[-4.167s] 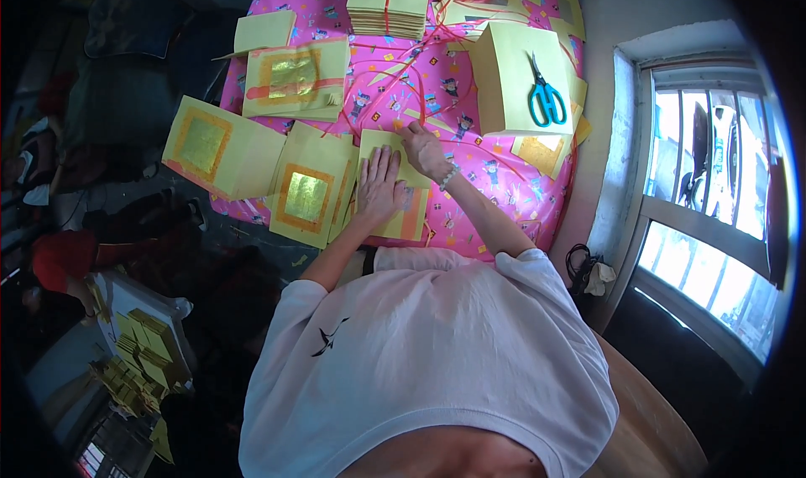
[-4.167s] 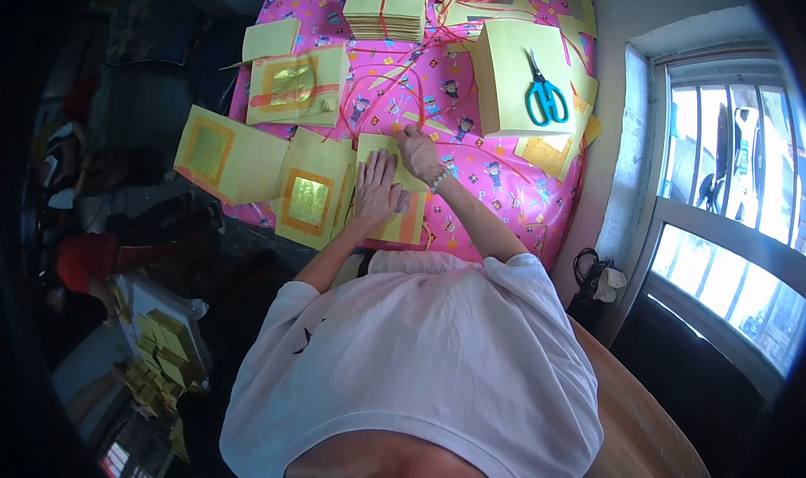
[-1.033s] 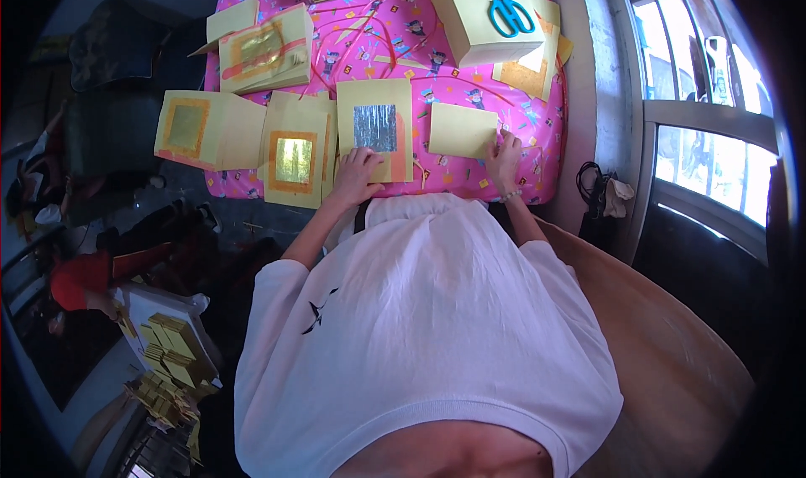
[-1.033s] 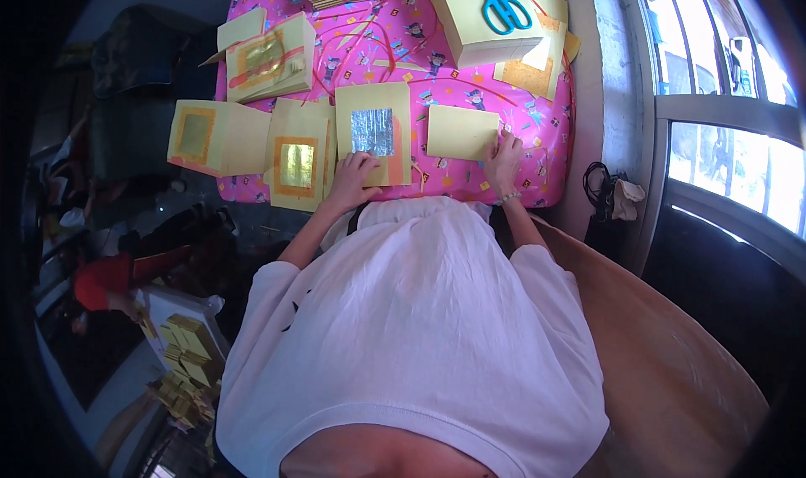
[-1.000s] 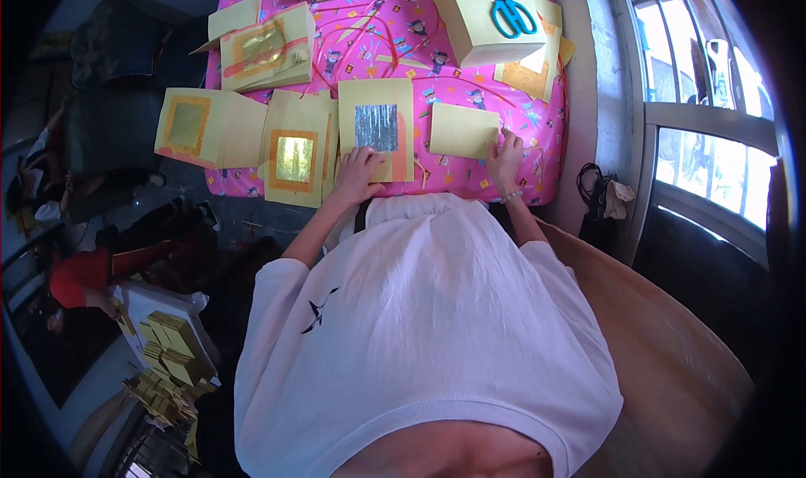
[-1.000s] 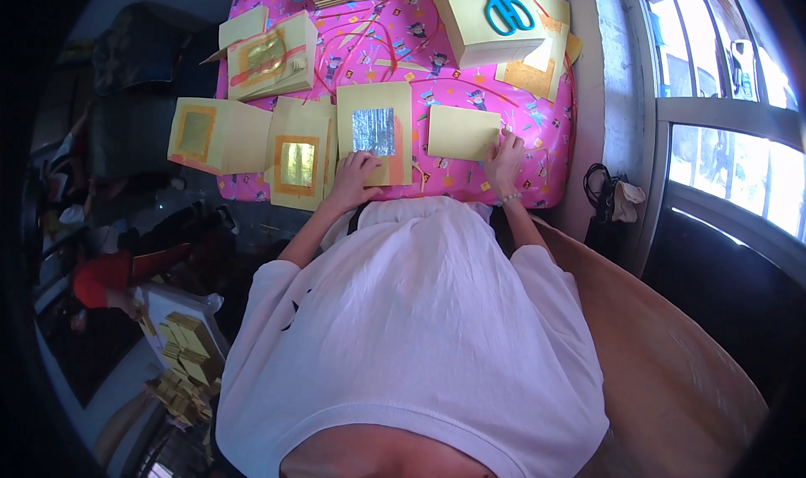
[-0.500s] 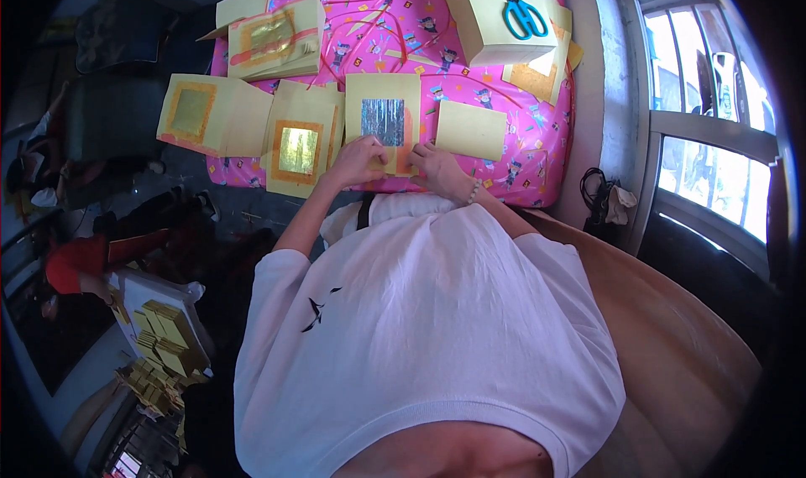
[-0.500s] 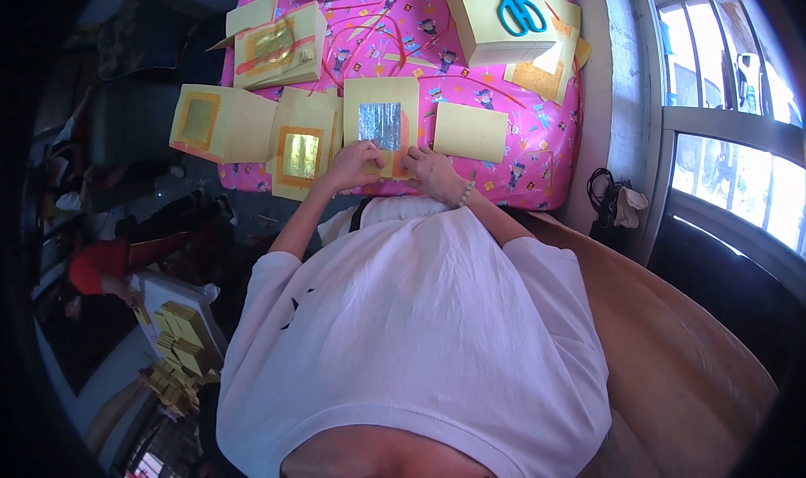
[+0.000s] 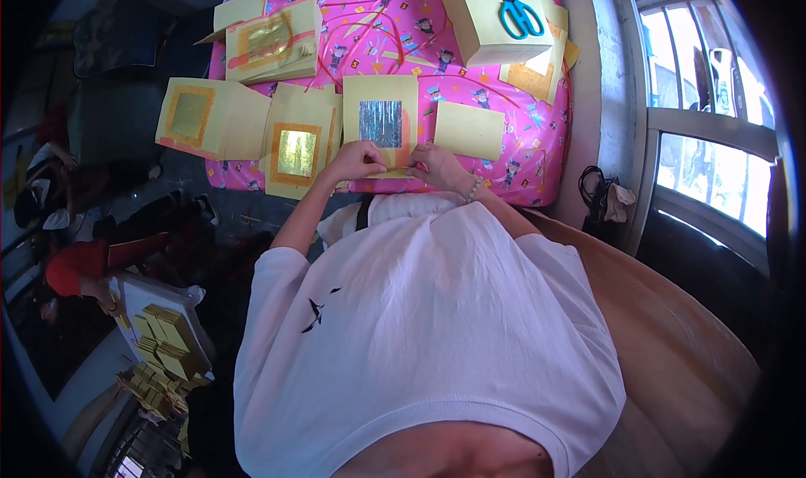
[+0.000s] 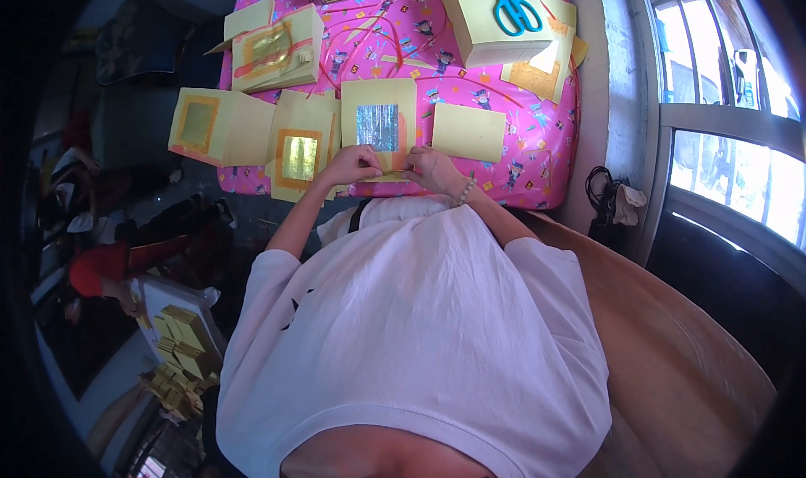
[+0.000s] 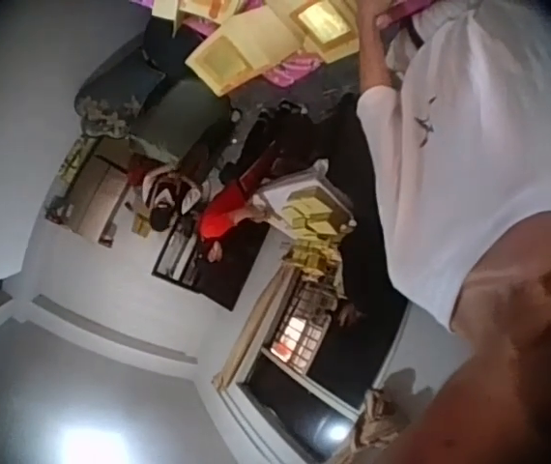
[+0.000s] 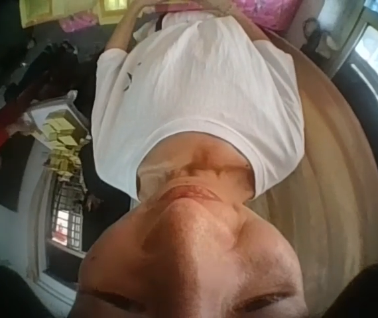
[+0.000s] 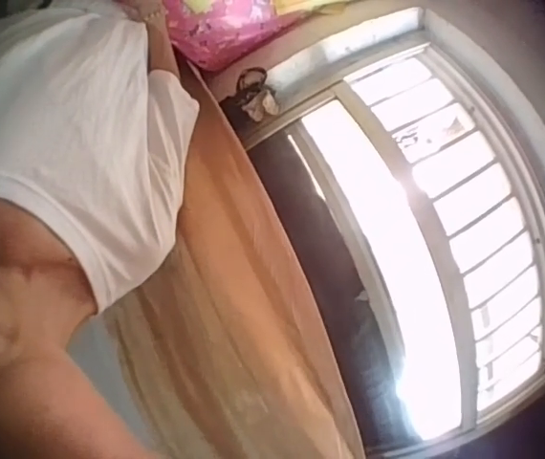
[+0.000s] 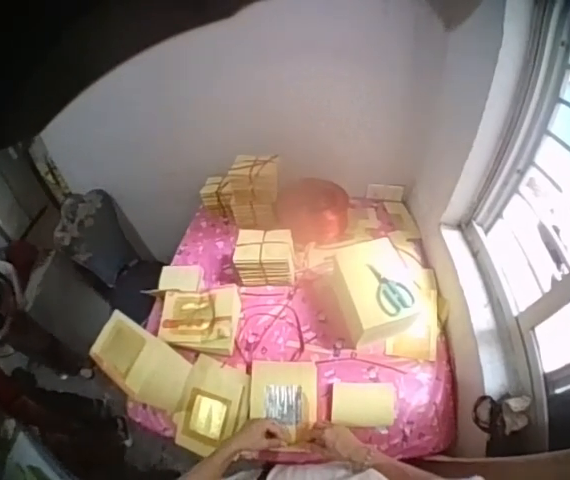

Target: Packaging and tying stacks of yellow paper with string.

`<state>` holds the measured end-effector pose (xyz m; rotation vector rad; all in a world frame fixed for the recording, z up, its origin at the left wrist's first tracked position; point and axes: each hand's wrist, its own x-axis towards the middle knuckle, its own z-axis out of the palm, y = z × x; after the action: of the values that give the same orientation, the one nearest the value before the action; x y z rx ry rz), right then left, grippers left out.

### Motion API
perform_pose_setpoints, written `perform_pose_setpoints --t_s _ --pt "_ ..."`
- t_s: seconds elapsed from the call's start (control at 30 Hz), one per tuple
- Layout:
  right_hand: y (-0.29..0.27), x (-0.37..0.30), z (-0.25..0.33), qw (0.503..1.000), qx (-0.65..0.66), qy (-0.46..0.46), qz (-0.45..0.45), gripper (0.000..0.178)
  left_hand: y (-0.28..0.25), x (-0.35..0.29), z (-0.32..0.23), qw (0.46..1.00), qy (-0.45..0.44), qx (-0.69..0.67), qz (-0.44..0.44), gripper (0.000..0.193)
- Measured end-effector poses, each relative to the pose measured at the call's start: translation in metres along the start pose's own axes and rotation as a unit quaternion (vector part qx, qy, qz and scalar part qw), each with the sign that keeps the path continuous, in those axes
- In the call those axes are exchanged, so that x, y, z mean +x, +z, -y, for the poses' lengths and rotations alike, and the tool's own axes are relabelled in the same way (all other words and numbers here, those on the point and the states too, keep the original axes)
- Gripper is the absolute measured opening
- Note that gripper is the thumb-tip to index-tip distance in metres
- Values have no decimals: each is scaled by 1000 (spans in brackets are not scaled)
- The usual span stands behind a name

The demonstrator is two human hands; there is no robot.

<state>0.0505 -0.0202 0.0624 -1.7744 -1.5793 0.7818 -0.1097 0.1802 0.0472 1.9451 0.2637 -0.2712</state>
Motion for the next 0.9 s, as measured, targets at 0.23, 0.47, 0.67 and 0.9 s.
perform_pose_setpoints --t_s 0.23,0.47,0.67,0.9 --pt "-1 -1 -1 1000 25 -9 -15 15 1 2 1 1000 6 -13 7 16" --pt "-1 1 -1 999 34 -9 -25 13 0 3 0 1000 4 -9 7 17" --pt "3 4 5 999 -31 18 -34 16 -2 -3 -6 1000 -20 15 13 13" --pt "-42 30 4 992 23 121 -16 20 -1 -19 -86 913 98 200 -341 35"
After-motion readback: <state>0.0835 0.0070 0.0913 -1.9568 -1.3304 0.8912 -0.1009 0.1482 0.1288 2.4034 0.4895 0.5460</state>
